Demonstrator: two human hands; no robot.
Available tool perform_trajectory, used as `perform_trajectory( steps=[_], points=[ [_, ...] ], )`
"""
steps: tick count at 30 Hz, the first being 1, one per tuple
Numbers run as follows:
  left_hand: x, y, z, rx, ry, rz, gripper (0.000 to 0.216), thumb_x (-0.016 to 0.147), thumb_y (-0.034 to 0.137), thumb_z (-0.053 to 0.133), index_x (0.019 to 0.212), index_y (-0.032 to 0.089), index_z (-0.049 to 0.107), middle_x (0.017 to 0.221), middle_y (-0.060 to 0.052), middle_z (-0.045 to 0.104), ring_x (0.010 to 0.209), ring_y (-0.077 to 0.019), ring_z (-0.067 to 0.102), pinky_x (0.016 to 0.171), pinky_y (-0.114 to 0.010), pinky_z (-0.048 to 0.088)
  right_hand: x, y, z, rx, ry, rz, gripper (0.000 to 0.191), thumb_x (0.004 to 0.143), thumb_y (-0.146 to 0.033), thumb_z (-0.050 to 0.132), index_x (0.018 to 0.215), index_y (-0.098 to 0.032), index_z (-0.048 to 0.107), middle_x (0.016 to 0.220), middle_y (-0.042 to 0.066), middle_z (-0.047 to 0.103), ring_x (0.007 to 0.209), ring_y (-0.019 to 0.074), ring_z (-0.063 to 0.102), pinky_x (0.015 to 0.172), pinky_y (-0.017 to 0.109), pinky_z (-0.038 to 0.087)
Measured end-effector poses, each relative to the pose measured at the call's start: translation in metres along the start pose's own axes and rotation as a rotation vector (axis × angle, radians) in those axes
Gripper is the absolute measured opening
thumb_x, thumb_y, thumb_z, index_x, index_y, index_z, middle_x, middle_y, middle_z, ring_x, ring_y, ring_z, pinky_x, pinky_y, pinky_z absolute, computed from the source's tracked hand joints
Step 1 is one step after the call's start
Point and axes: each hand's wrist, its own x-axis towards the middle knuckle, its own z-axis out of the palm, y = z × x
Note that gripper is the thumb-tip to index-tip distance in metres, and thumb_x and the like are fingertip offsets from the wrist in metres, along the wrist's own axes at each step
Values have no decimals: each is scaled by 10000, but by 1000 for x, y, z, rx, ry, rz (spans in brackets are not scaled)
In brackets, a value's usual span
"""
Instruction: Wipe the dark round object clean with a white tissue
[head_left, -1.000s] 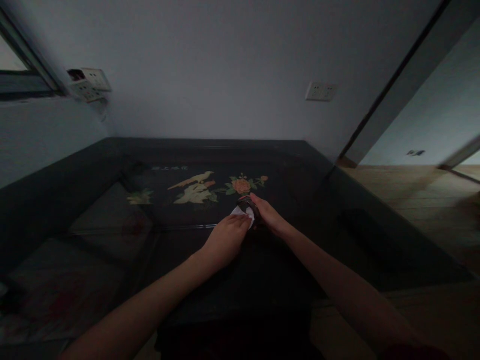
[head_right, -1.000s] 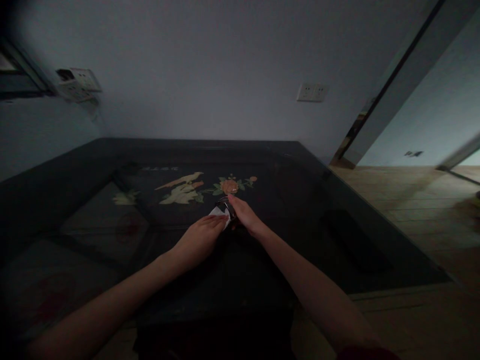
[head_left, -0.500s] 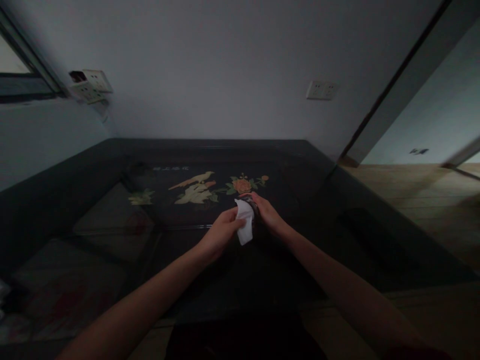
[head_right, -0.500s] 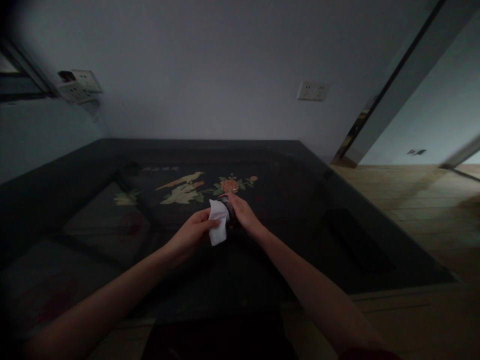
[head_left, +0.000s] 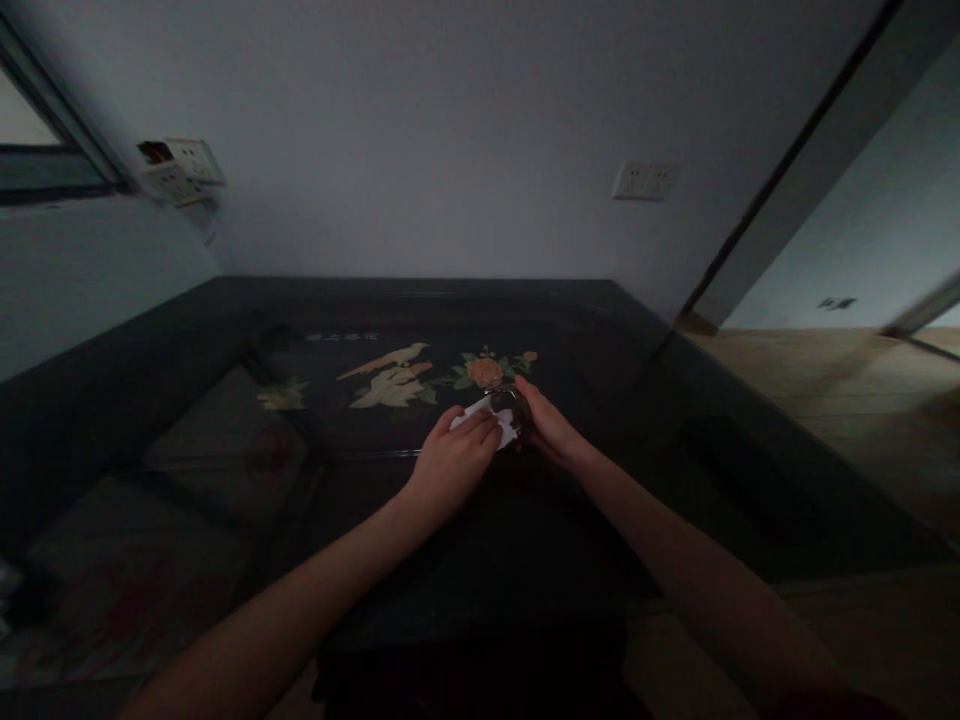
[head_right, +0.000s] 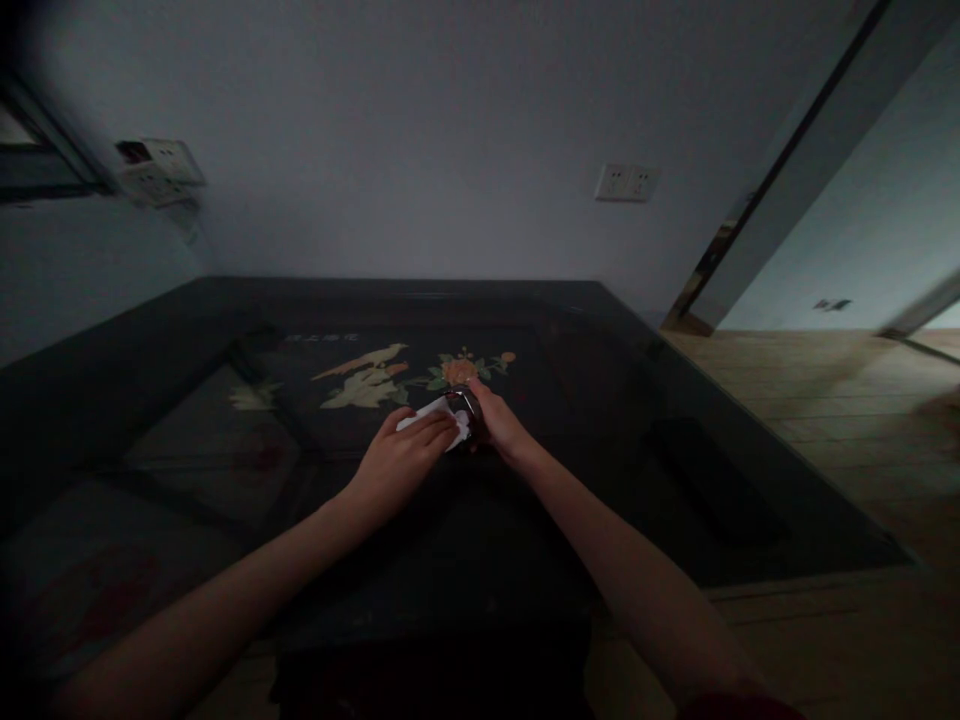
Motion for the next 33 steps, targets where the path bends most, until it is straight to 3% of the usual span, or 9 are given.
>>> perform_trajectory(
  steps=[6,11,13,16,20,22,24,28,33],
  points=[
    [-3,0,10,69,58,27,347,912,88,357,1170,154,579,1236,-93,623,1201,-186,525,1015,-383,365,-1,-3,-1,-31,-11,-63,446,840,-581,454,888,-180,643,607,-2,587,494,121,506,415,216,381],
    [-4,4,12,-120,-17,30,355,853,65,409,1170,111,561,1198,-138,633,1126,-204,576,1008,-371,383,-4,-3,3,-97,-21,-104,476,842,-589,437,983,-187,649,671,10,625,549,138,528,464,237,406],
    [-4,7,10,-280,-73,-48,312,820,56,410,1061,103,603,1071,-143,676,1009,-221,623,935,-363,429,-5,-1,4,-134,-39,-125,494,838,-601,439,998,-186,653,722,19,649,582,148,547,488,247,416],
    [-1,9,8,-657,-139,-304,225,823,130,405,852,118,628,802,-97,678,764,-223,638,727,-331,473,-4,2,6,-185,-75,-181,506,825,-614,456,972,-179,668,812,37,679,702,170,591,598,267,451],
    [5,9,9,-1406,-27,-553,218,814,248,457,890,111,608,754,-53,646,687,-172,597,641,-263,448,1,5,5,-201,-37,-262,509,814,-633,453,949,-194,672,917,46,686,858,196,605,757,293,456],
    [7,9,10,-1572,25,-589,233,799,276,489,916,107,600,760,-45,642,675,-154,580,634,-247,441,1,5,4,-205,-20,-279,506,821,-632,439,960,-203,668,944,48,685,871,202,602,778,305,454],
    [6,8,10,-1464,33,-560,220,806,288,496,878,110,604,739,-35,632,660,-148,563,618,-237,430,1,2,4,-213,-26,-291,497,832,-618,432,962,-200,667,953,49,684,870,203,599,787,312,453],
    [1,4,6,-888,-55,-355,205,852,190,427,874,133,623,760,-43,654,700,-164,593,653,-247,443,-3,-4,3,-212,-59,-280,495,841,-598,428,994,-184,651,928,47,682,782,183,599,710,294,461],
    [-1,-2,0,-326,-107,-32,303,829,45,435,1046,148,620,1060,-110,683,985,-214,631,914,-351,464,-2,-3,1,-248,-48,-260,484,842,-601,429,970,-192,654,845,32,680,770,187,606,689,292,470]
  ],
)
